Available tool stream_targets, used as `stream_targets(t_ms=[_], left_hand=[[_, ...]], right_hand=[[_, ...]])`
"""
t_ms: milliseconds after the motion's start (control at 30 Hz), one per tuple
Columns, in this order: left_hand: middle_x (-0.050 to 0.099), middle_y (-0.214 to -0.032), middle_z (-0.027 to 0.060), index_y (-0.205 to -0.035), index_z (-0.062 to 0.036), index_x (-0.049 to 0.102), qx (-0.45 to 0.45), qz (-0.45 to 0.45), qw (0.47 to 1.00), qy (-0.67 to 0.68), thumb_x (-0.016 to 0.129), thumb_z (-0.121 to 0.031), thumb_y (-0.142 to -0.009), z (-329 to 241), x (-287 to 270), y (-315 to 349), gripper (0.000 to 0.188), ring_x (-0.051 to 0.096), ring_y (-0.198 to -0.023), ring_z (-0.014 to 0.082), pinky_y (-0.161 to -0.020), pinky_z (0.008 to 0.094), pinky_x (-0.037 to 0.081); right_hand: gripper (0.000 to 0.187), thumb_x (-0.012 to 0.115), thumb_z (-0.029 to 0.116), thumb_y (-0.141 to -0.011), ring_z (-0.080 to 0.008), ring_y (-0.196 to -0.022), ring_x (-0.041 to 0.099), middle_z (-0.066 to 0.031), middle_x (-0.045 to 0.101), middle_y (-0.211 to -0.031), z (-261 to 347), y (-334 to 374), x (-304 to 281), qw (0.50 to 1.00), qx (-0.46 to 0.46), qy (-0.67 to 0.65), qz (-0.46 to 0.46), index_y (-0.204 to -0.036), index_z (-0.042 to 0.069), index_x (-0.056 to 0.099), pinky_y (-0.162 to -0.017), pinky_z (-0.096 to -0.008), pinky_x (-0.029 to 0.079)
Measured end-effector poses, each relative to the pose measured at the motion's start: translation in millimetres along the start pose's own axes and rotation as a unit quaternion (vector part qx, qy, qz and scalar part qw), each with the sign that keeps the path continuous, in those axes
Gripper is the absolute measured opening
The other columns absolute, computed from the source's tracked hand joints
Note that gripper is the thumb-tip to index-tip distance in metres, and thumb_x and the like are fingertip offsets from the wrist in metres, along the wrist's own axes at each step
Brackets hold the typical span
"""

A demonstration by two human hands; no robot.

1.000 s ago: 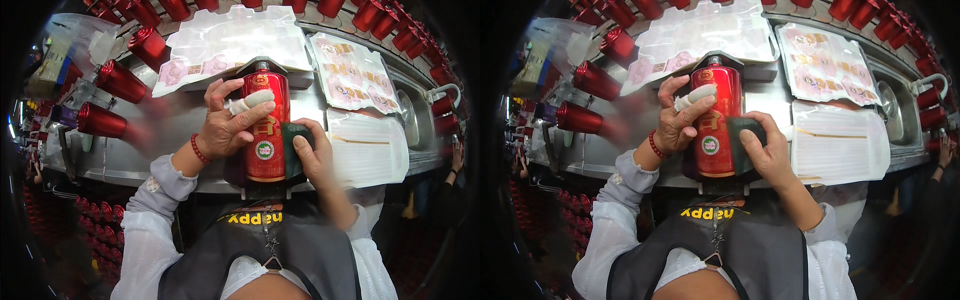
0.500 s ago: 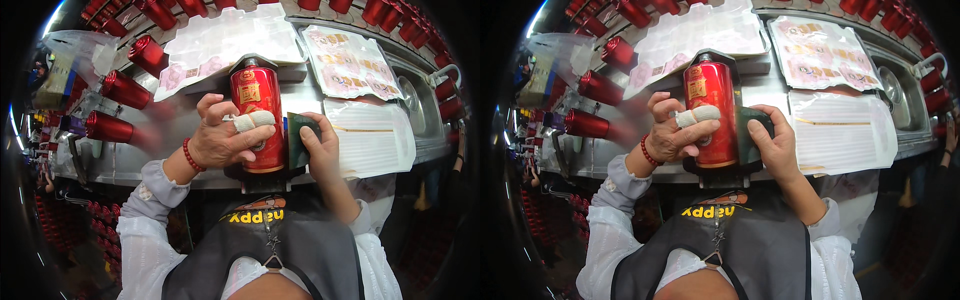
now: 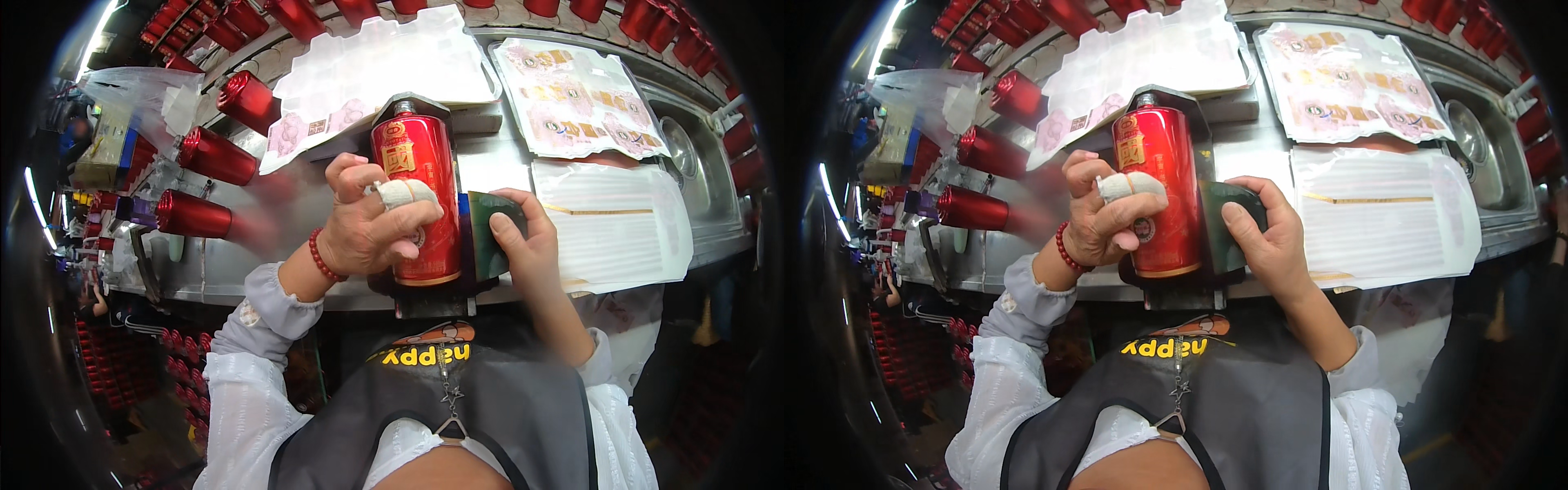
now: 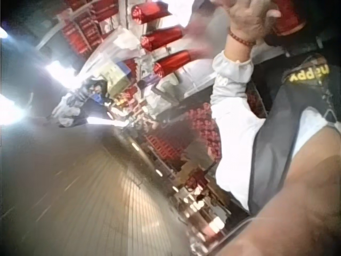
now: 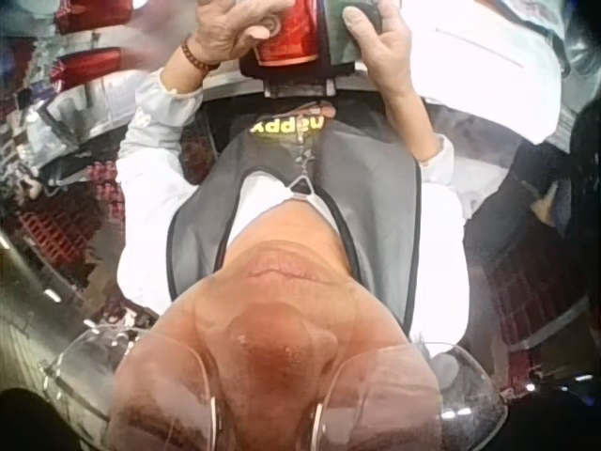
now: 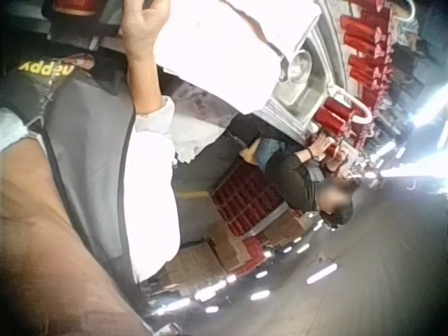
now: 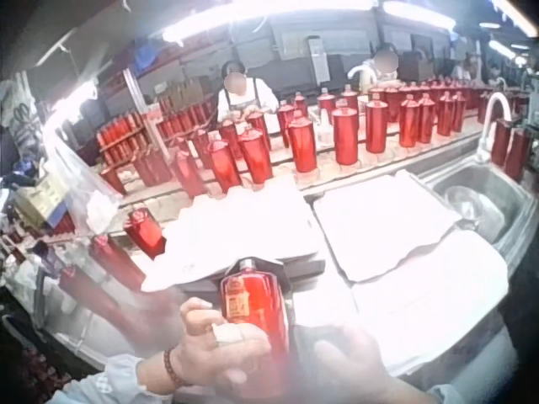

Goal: The person cleans a red cylindrical can by hand using a green sponge and a wooden stick. They wipe the can's surface, rotate it, and use the stick to clean the bottom edge, repeating the process on multiple cans.

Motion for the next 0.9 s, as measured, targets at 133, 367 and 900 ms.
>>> stream_targets(t_ms=[133,367,900], left_hand=[[0.071,-0.107,-0.0069,-0.11,-0.024,0.074,-0.023,-0.013,0.998,0.051,0.044,-0.061,-0.103,27,0,-13,0.048,0.043,-0.105,0.0222,-0.103,0.0458,0.027],[0.072,-0.108,-0.0044,-0.11,-0.0229,0.075,-0.007,0.009,1.0,0.019,0.043,-0.061,-0.103,25,0,-18,0.05,0.044,-0.106,0.0221,-0.104,0.0443,0.028],[0.073,-0.111,-0.0078,-0.115,-0.0257,0.076,0.019,0.083,0.996,-0.018,0.041,-0.062,-0.102,-8,7,-16,0.052,0.044,-0.113,0.0204,-0.113,0.0478,0.02]], right_hand=[[0.027,0.066,0.014,-0.101,-0.0055,-0.087,0.058,-0.0007,0.067,-0.099,-1,-2,0,1.0,0.004,-0.008,-0.001,-0.123,0.0,0.061,-0.079,-0.0215,0.05],[0.027,0.066,0.014,-0.101,-0.0058,-0.087,0.059,-0.001,0.067,-0.1,-3,-3,-4,1.0,0.0,-0.003,0.001,-0.123,0.001,0.061,-0.079,-0.0219,0.05],[0.027,0.065,0.015,-0.101,-0.0072,-0.09,0.061,-0.0033,0.069,-0.102,4,0,-2,1.0,-0.016,0.021,0.002,-0.123,0.0,0.061,-0.081,-0.0235,0.052]])
Point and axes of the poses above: each hand's wrist, its own y-axis away from the middle knuckle, its own x-axis out of the palm, z = x × y, the point moved 6 cm from there along -y, towards the middle knuckle
